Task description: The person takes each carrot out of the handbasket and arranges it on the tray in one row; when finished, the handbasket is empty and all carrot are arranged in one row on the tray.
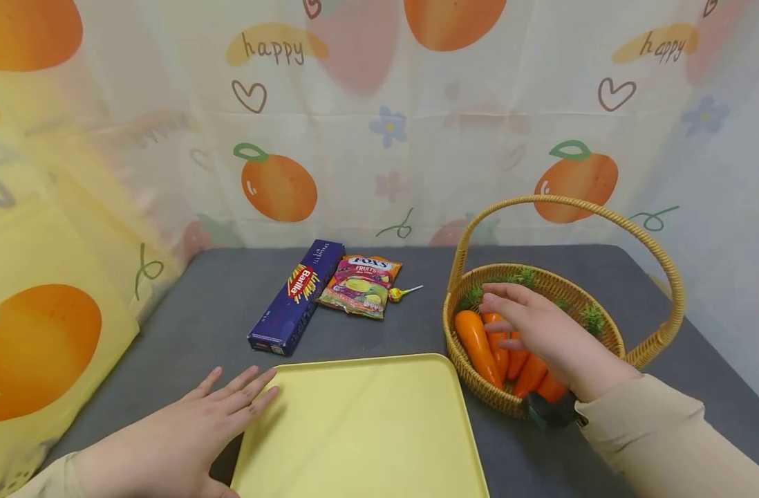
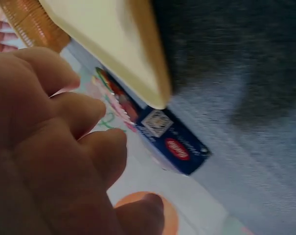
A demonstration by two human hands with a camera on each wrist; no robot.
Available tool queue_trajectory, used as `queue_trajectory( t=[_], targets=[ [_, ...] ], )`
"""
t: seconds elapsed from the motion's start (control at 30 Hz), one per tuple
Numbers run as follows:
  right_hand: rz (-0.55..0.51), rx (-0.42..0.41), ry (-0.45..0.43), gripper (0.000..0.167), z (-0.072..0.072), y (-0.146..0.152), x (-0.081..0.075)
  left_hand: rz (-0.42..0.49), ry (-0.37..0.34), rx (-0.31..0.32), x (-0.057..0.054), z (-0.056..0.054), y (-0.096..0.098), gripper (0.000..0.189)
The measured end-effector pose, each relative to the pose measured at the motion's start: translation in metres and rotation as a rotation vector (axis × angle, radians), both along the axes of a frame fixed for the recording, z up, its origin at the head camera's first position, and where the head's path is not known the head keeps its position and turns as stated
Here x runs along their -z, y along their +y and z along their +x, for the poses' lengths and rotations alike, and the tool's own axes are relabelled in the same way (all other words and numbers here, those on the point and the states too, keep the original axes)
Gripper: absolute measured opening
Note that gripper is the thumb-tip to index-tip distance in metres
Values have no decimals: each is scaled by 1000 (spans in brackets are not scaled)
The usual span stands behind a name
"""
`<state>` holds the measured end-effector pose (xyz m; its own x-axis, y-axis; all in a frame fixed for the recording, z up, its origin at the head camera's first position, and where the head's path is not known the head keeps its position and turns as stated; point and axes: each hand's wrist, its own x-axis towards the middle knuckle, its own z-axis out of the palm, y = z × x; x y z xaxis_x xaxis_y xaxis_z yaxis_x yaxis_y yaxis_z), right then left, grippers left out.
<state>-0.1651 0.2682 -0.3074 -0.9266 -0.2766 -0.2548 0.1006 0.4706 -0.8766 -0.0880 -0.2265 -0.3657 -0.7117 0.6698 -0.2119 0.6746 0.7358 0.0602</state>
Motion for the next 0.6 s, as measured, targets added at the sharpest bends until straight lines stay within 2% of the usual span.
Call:
queue_trajectory(
  t=[0.17,0.27,0.33,0.6],
  targets=[
    [-67,-2,-207,84,-14,4,7,1,-121,-66,6,-1,-11,127],
    [-76,8,-261,87,-20,3,10,-7,-188,-101,8,-3,-13,129],
    [-73,13,-277,87,-23,2,11,-12,-210,-111,9,-4,-13,130],
    [-1,-25,-355,85,-39,-4,9,-10,-220,-123,13,-4,-13,133]
  ],
)
